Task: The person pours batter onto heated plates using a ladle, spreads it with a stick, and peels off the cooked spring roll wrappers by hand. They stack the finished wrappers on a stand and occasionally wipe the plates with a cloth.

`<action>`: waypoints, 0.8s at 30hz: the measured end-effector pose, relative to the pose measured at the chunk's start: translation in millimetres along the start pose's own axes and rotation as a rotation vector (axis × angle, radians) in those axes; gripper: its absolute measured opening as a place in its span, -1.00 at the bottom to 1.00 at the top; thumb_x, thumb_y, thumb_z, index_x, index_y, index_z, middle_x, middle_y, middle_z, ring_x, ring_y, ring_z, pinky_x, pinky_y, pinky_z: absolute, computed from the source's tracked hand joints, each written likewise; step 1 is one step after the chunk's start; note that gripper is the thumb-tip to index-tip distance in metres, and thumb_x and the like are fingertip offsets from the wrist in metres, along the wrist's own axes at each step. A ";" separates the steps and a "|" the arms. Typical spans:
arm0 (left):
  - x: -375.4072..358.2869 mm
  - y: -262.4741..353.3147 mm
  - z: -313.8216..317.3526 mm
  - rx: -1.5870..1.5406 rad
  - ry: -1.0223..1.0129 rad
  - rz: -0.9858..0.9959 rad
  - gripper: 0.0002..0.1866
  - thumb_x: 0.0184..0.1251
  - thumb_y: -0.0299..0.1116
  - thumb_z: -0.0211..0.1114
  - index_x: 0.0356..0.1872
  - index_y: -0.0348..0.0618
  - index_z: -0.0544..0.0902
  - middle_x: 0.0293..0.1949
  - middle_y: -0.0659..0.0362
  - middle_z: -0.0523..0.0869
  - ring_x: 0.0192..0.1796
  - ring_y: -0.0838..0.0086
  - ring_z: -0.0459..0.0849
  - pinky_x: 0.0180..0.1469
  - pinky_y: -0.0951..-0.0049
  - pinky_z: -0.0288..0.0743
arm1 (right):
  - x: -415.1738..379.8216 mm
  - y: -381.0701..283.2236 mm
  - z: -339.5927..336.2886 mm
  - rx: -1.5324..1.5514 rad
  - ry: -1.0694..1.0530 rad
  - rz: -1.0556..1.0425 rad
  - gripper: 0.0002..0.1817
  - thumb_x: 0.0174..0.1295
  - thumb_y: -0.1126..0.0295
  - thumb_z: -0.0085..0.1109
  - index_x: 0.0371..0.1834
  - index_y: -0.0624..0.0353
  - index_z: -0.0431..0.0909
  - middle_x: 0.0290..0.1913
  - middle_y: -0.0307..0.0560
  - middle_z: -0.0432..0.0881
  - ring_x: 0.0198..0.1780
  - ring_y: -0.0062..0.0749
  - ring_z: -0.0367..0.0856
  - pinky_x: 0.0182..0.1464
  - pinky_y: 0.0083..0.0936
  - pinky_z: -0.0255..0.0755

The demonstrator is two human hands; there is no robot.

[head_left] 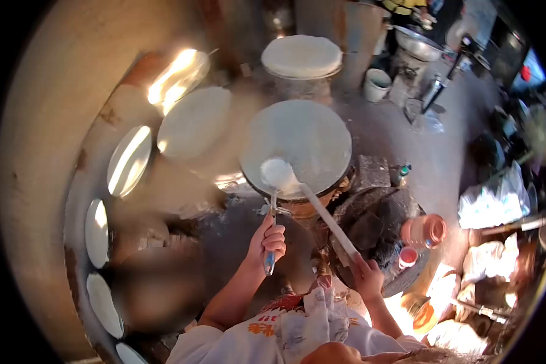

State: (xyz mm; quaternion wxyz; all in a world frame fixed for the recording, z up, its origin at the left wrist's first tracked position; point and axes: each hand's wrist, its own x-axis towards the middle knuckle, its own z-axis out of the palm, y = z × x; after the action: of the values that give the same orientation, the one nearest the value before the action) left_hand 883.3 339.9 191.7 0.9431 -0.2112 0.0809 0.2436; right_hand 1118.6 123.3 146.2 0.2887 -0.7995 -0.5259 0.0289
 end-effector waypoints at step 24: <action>-458.3 -238.4 -156.3 -0.060 -0.710 2.022 -0.49 0.46 -0.03 -0.02 -0.73 0.04 0.21 -0.80 0.45 0.22 -0.83 0.75 0.19 -0.77 0.77 0.15 | -121.5 -459.8 268.0 0.629 -1.385 -0.992 -0.67 0.02 0.41 0.32 -0.10 0.18 0.61 -0.59 -0.17 0.49 -0.56 -0.47 0.46 -0.43 -0.51 0.40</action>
State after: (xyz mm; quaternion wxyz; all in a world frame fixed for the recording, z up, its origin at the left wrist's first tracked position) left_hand 595.3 -112.3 254.1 0.2678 0.0138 -0.0668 0.9610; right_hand 591.7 263.5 118.3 0.0924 -0.1692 -0.8337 0.5175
